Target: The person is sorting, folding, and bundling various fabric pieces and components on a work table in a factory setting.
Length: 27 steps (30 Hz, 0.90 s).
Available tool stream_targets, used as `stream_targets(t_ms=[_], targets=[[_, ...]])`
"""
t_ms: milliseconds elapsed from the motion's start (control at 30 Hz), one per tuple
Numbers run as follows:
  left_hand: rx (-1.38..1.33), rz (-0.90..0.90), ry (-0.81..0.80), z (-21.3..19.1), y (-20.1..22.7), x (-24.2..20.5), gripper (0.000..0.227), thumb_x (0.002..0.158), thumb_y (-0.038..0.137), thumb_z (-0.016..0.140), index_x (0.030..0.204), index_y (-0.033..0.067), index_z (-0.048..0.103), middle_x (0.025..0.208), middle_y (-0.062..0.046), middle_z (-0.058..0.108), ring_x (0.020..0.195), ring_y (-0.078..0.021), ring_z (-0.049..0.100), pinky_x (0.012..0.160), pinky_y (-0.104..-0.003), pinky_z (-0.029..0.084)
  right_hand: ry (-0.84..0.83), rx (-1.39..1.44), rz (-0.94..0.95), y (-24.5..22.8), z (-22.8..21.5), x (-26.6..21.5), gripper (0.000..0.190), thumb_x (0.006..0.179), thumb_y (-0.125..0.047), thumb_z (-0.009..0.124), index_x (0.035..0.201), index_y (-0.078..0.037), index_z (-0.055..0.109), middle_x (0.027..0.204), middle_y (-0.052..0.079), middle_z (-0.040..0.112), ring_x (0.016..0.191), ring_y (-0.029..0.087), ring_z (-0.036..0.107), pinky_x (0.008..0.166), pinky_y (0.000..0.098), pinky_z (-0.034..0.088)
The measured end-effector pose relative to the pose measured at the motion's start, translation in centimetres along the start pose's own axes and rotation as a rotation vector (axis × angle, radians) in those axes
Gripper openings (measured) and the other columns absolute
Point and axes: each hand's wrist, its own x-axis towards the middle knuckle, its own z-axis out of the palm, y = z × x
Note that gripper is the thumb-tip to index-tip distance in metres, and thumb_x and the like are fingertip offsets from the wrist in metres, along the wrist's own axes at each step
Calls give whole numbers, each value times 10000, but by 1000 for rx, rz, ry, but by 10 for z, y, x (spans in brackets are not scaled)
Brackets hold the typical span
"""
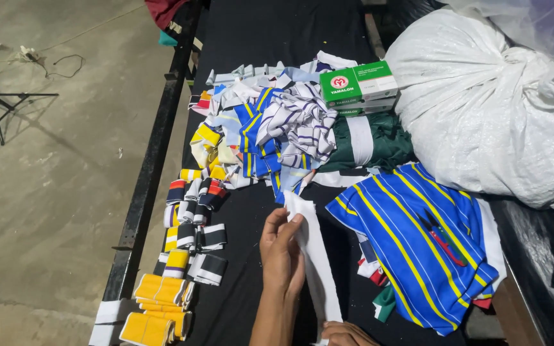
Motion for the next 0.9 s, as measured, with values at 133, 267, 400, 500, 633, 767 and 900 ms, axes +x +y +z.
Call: stream_targets(t_ms=[133, 267, 400, 500, 633, 767, 900], targets=[[-43, -14, -110, -18, -26, 48, 370, 778, -150, 681, 1058, 88, 639, 1035, -166, 647, 966, -287, 650, 846, -389, 570, -129, 81, -121, 0, -17, 13, 302, 992, -302, 641, 789, -84, 691, 942, 51, 828, 991, 191, 835, 877, 279, 662], [-172, -158, -67, -2, -15, 33, 439, 791, -225, 504, 1137, 38, 561, 1341, -306, 562, 1256, -486, 591, 1013, -650, 539, 216, -78, -64, 37, 34, -19, 303, 925, -297, 597, 662, -186, 699, 683, -89, 804, 710, 55, 824, 662, 197, 616], [-52, -136, -144, 7, -4, 47, 419, 843, -71, 657, 1220, 102, 604, 1182, -149, 577, 1053, -393, 684, 822, -458, 583, 50, -18, -46, 10, 2, 4, 335, 932, -410, 666, 725, -149, 705, 755, -37, 805, 807, 115, 836, 721, 241, 657], [68, -126, -99, 27, 7, 49, 458, 816, -40, 715, 1242, 100, 622, 1191, -188, 657, 963, -325, 733, 710, -344, 584, -89, -42, -108, 8, -8, -4, 350, 972, -448, 646, 826, -148, 749, 892, -36, 844, 946, 113, 839, 832, 256, 651], [231, -52, -2, 50, 16, 76, 408, 773, -34, 759, 1155, 104, 725, 1165, -171, 686, 967, -279, 692, 759, -347, 585, -259, 67, -114, -12, -28, 24, 513, 942, -598, 699, 749, -124, 715, 950, 25, 862, 975, 185, 855, 832, 307, 685], [302, 10, -25, 75, 21, 102, 381, 764, -33, 763, 1119, 102, 740, 1218, -168, 717, 1006, -264, 684, 807, -331, 591, -606, 377, -97, 36, -35, 4, 348, 1010, -258, 728, 1254, -18, 665, 1360, 147, 697, 1367, 300, 604, 1116, 423, 477], [185, 189, -284, 105, 33, 107, 455, 771, -115, 731, 1199, 39, 723, 1167, -142, 655, 988, -266, 677, 791, -311, 607, -602, 345, -69, 45, -29, 2, 336, 1082, -258, 493, 1164, 20, 662, 1357, 134, 696, 1362, 262, 595, 1145, 359, 424]])
